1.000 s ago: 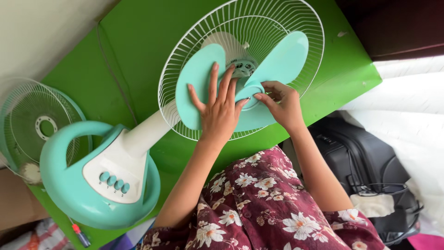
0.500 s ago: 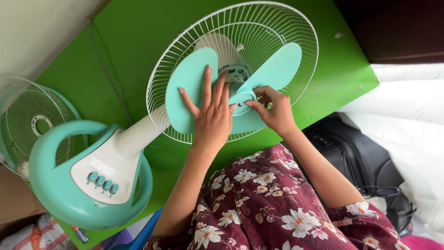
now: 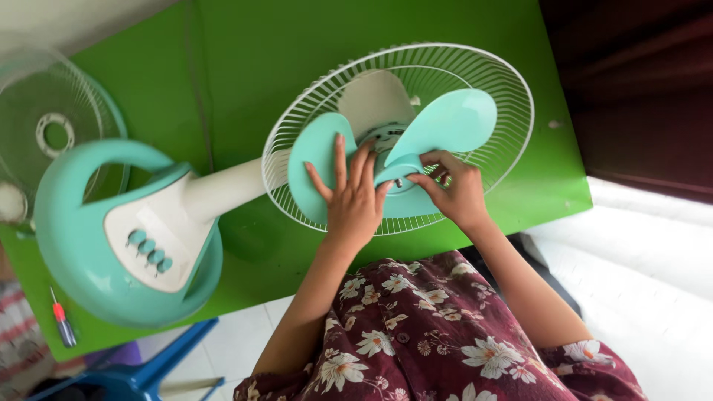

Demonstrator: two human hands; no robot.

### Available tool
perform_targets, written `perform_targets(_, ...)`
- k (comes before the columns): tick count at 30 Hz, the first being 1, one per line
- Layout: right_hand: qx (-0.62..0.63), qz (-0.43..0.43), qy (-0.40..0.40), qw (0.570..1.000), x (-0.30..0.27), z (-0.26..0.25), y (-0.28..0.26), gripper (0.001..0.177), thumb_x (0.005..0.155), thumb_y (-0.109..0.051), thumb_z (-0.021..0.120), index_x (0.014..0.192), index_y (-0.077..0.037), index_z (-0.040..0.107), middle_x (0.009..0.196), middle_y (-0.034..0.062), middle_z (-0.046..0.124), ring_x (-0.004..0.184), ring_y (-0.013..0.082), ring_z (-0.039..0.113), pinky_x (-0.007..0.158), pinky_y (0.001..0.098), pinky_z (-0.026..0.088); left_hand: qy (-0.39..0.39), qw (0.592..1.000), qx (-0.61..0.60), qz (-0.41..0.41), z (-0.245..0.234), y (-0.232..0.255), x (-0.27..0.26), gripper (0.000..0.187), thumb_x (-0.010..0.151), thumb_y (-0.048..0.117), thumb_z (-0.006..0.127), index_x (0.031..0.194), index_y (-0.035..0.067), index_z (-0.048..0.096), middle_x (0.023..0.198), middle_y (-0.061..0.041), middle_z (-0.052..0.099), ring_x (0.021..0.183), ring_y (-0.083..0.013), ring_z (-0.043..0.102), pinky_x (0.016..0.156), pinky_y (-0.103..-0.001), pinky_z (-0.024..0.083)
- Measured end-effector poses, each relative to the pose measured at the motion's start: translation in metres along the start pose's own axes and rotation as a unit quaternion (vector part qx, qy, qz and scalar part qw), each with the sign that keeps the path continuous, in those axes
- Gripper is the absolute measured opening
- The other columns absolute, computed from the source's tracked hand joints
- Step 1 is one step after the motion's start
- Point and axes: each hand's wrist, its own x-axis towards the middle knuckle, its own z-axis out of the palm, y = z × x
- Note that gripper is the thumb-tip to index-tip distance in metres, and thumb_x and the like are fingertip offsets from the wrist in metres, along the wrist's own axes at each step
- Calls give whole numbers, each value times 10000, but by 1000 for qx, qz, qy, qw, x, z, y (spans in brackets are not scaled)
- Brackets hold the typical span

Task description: The person assembles a standing fan by attaching the front grille, fan blades, and rear cap to the motor housing. They secure each component by hand, aligning the parts and tightening the central hub to complete the assembly.

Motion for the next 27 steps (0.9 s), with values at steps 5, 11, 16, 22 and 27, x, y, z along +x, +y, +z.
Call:
perform_targets(5, -41, -40, -30, 998, 14, -10, -2, 313, 819, -246, 873, 1034, -52, 755, 1013, 51, 789, 763, 171, 751, 645, 302, 554, 34, 998, -9, -59, 31, 3, -13, 590, 1051, 468, 502, 1458, 41, 519, 1634, -33, 366, 1593, -372, 85, 1145, -773, -114)
perform_targets(11, -75, -76, -15, 994, 16, -7, 4, 342, 832, -240, 869, 1036, -21, 704, 1022, 87, 774, 765, 209, 736, 649, 320, 547, 77, 995, -11, -63, 43, 4, -15, 626, 1081, 520, 392, 1532, 96, 487, 1667, -20, 305, 1600, -369, 73, 1170, -761, -87)
perform_targets(16, -11, -53, 54, 997, -10, 22, 26, 326, 920, -191, 808, 1115, -2, 627, 979, 122, 744, 758, 237, 715, 683, 336, 548, 53, 998, 33, 29, 12, -9, -2, 568, 1066, 466, 411, 1512, 126, 503, 1668, 12, 321, 1597, -249, 93, 1230, -694, -9)
perform_targets(22, -38, -33, 75, 996, -21, 35, 28, 298, 962, -219, 771, 1098, -15, 601, 916, 96, 733, 764, 229, 734, 674, 332, 556, 55, 989, 30, 132, -17, -16, 13, 430, 1050, 319, 531, 1437, 143, 597, 1643, 27, 405, 1612, -189, 180, 1303, -610, 21)
perform_targets(27, -309, 12, 34, 950, -23, -3, -14, 409, 895, -471, 829, 1151, -191, 675, 1013, 13, 764, 892, 246, 709, 820, 432, 560, 179, 979, -56, 77, -20, -29, -20, 363, 1039, 316, 591, 1380, 211, 654, 1574, -8, 461, 1565, -193, 302, 1287, -612, 28)
